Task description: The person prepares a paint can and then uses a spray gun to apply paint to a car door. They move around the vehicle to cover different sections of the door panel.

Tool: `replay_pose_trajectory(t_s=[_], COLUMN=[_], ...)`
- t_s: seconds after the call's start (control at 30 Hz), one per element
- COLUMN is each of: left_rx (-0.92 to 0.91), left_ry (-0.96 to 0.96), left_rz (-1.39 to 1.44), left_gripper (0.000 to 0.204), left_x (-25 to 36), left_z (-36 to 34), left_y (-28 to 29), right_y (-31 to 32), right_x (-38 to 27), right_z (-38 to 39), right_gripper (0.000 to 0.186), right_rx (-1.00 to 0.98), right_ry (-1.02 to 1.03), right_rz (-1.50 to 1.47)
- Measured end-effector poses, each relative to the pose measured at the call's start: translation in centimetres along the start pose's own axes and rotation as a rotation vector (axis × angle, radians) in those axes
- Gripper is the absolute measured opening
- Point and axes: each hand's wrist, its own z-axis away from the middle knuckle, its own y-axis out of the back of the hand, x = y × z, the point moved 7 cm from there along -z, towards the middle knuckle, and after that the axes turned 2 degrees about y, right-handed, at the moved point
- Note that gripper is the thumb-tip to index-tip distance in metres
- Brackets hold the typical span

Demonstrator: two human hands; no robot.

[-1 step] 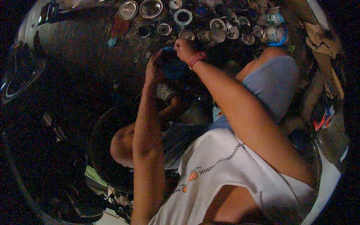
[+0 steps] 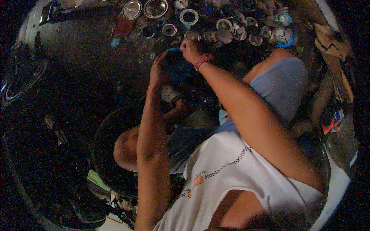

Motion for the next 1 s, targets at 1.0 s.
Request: replay_pose_trajectory(t_s=[1.0], left_rx=[0.207], left_ry=[0.186], left_rz=[-0.353], left_gripper=[0.09], left_x=[7.7], left_z=[0.5], left_y=[1.0], right_y=[2.2], right_x=[-0.6], right_z=[-1.0], right_gripper=[0.019], right_rx=[-0.064], right_ry=[-0.059], right_rz=[-0.133])
